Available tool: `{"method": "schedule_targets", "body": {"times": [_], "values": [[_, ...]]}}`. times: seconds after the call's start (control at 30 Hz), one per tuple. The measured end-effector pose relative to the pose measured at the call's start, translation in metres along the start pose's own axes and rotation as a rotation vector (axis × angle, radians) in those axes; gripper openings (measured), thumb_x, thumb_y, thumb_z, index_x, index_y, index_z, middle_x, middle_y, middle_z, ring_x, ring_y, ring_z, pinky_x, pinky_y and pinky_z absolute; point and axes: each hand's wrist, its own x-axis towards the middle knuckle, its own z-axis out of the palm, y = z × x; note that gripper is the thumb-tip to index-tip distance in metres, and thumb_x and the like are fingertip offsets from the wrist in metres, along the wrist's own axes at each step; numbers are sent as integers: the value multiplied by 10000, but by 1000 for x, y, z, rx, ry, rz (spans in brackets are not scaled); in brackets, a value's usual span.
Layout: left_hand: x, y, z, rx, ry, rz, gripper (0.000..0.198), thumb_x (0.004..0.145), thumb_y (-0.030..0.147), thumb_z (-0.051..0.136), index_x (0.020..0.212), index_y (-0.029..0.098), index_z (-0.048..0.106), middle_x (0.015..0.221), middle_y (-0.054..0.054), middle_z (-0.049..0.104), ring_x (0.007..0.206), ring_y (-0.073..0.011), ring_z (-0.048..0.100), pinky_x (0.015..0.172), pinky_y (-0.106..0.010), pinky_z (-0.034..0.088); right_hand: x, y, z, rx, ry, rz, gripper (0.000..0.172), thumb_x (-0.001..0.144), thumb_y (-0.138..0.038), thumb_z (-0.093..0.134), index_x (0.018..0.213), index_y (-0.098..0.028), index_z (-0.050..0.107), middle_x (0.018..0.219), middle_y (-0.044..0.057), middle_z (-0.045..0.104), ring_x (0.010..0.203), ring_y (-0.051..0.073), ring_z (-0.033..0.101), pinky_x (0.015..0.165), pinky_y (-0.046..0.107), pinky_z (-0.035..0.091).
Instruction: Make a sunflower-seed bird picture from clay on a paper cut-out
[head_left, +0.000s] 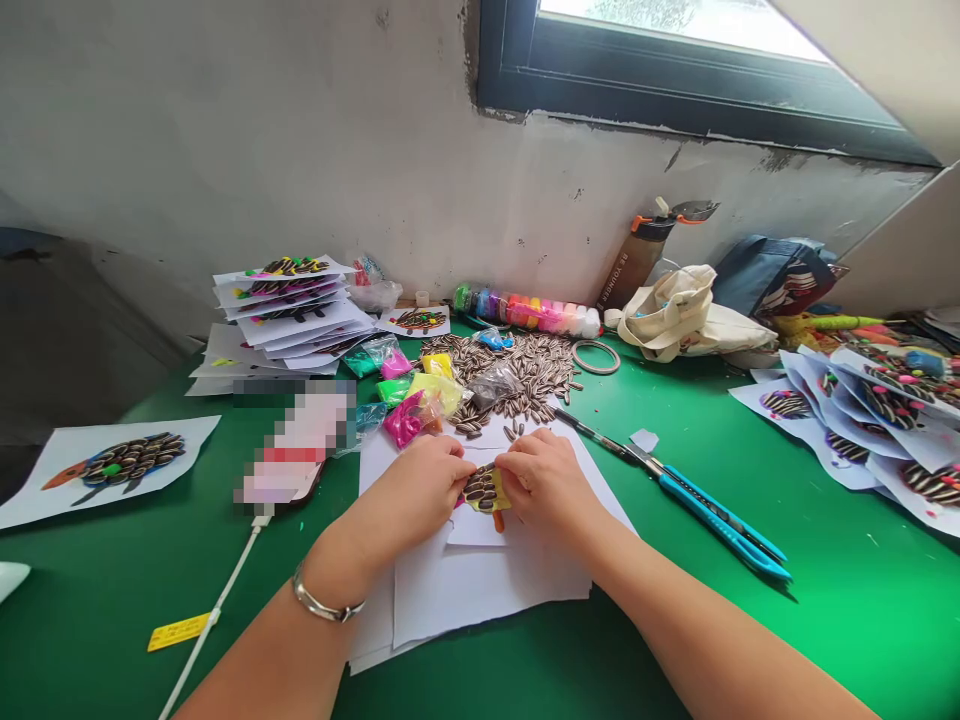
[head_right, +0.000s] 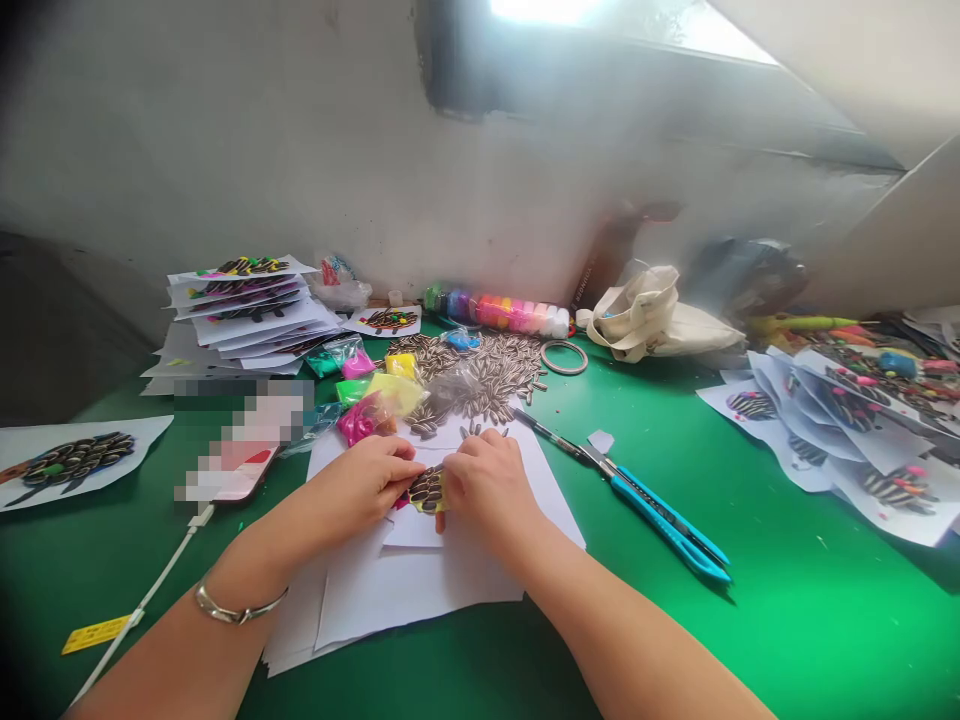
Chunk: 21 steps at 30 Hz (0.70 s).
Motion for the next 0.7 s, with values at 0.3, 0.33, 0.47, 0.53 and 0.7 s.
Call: {"method": "schedule_targets", "body": {"times": [0.3,0.33,0.47,0.53,0.7], "values": [[2,-4,2,-5,0,6,288,896,104,457,676,154,635,807,-54,590,731,-150,529,635,-259,382,4,25,-6,71,129,72,194,836,-131,576,802,-235,736,813,25,683,815,184,508,696,306,279],[2,-5,3,-7,1,5,291,898,101,452,677,154,634,817,-56,594,741,-152,534,644,-260,387,5,30,-7,68,148,109,203,845,-135,567,839,-240,741,830,27,687,835,190,516,695,305,278],[3,-7,5,-24,11,2,294,900,97,441,698,160,646,848,-64,608,778,-163,549,674,-262,405,11,42,-4,41,168,158,219,865,-144,552,865,-250,744,856,32,686,860,197,514,688,301,267],[3,-7,5,-25,12,1,296,900,99,441,691,160,642,847,-63,608,775,-164,550,672,-263,405,17,40,0,9,157,121,209,871,-160,555,859,-251,743,856,34,676,849,195,501,677,300,257],[3,-7,5,-13,10,8,297,899,98,433,671,161,614,821,-57,604,753,-161,543,651,-264,395,27,30,9,-132,129,77,211,879,-194,559,743,-227,716,840,45,643,817,194,463,658,308,235]]}}
